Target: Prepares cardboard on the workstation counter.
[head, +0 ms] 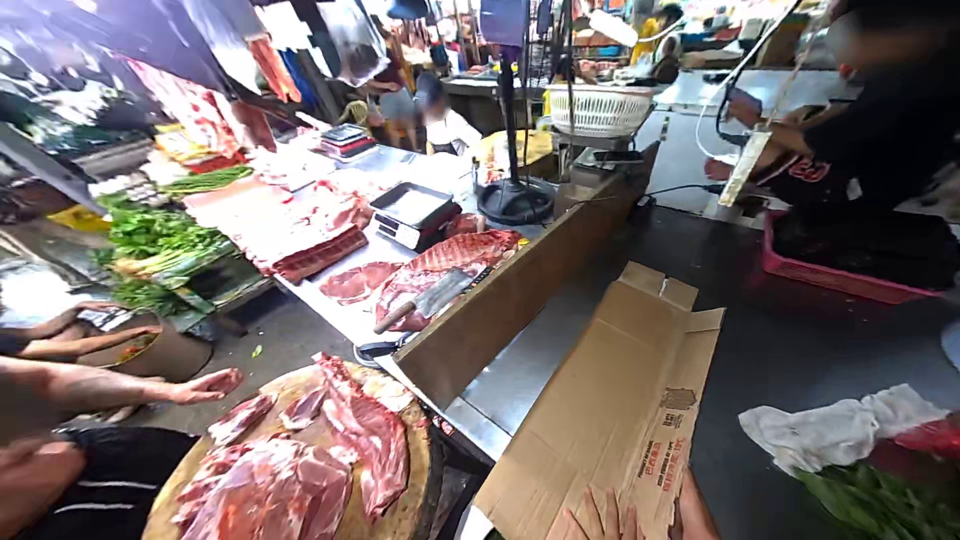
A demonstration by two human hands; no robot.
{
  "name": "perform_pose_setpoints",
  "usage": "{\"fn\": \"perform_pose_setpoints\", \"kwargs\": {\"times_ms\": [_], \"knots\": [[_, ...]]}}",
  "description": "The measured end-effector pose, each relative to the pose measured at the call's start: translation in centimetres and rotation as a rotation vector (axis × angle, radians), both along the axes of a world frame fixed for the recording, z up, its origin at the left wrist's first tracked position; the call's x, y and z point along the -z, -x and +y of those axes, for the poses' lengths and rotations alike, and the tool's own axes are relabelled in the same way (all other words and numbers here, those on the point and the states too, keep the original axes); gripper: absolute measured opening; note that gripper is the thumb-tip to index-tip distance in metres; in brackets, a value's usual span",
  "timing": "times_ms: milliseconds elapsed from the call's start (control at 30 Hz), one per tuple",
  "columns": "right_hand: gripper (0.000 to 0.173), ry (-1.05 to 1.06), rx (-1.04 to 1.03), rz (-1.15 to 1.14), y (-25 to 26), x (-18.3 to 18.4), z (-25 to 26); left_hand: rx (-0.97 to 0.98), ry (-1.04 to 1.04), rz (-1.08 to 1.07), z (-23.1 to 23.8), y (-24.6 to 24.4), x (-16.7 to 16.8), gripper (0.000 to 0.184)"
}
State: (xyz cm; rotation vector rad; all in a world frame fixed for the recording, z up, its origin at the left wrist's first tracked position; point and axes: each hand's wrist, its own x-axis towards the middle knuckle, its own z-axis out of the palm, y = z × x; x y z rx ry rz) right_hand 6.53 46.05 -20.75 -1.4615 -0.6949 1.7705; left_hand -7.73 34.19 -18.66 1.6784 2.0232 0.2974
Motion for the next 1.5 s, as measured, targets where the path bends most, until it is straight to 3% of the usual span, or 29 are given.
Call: {"fn": "perform_pose_setpoints", "kwargs": {"times_ms": [100,167,267,400,500,600,667,733,767,800,933,967,1067,1200,1333,1500], "knots": [[0.074,-0.024,0.032,0.014,0.5,5.2,2.3,0.004,0.098,-0.13,1.3,0.7,1.4,0.099],[0.071,0.009,0.042,-0.006,0.5,6.7,3.5,0.032,0.195,-0.256,2.2,1.7,3.3,0.072],[0.073,0.02,0.013,-0.002,1.2,6.1,4.8,0.069,0.181,-0.394,3.3,3.7,4.1,0.063],[0.077,0.019,-0.012,0.065,1.6,3.2,3.0,0.138,0.077,-0.543,3.3,4.9,0.6,0.044],[0.063,-0.053,0.027,-0.044,1.8,1.0,2.5,0.153,0.113,-0.62,4.0,5.3,-0.8,0.042],[0.052,-0.142,0.022,-0.215,1.2,1.6,3.1,0.086,0.112,-0.644,4.4,4.9,-1.5,0.039],[0.064,-0.131,-0.01,-0.278,0.8,1.2,3.5,0.068,0.128,-0.375,4.2,4.3,-2.0,0.038],[0.085,-0.119,-0.066,-0.318,0.8,0.6,3.6,0.027,0.182,-0.203,4.5,3.7,-2.0,0.061],[0.085,-0.118,-0.083,-0.328,0.9,0.5,3.6,0.013,0.202,-0.155,4.9,3.3,-1.9,0.071],[0.078,-0.13,-0.085,-0.334,1.0,0.5,3.5,0.019,0.206,-0.108,5.2,3.0,-1.7,0.075],[0.039,-0.135,-0.013,-0.292,0.2,1.5,3.1,0.131,0.145,0.108,5.9,1.8,0.9,0.056],[0.04,-0.108,0.009,-0.257,-0.1,1.7,2.8,0.148,0.146,0.139,5.9,1.7,1.6,0.057],[0.069,-0.017,0.06,-0.188,-0.6,1.8,1.6,0.171,0.125,0.226,5.6,1.6,2.4,0.052],[0.088,-0.262,-0.081,-0.329,-0.7,2.8,1.4,0.161,0.009,0.298,5.4,2.1,3.0,0.045],[0.084,-0.325,-0.091,-0.346,-0.5,2.0,1.7,0.19,-0.047,0.316,6.3,2.7,1.7,0.041],[0.08,-0.359,0.003,-0.239,-0.7,1.1,1.2,0.273,0.179,0.285,9.4,0.8,-5.0,0.068]]}}
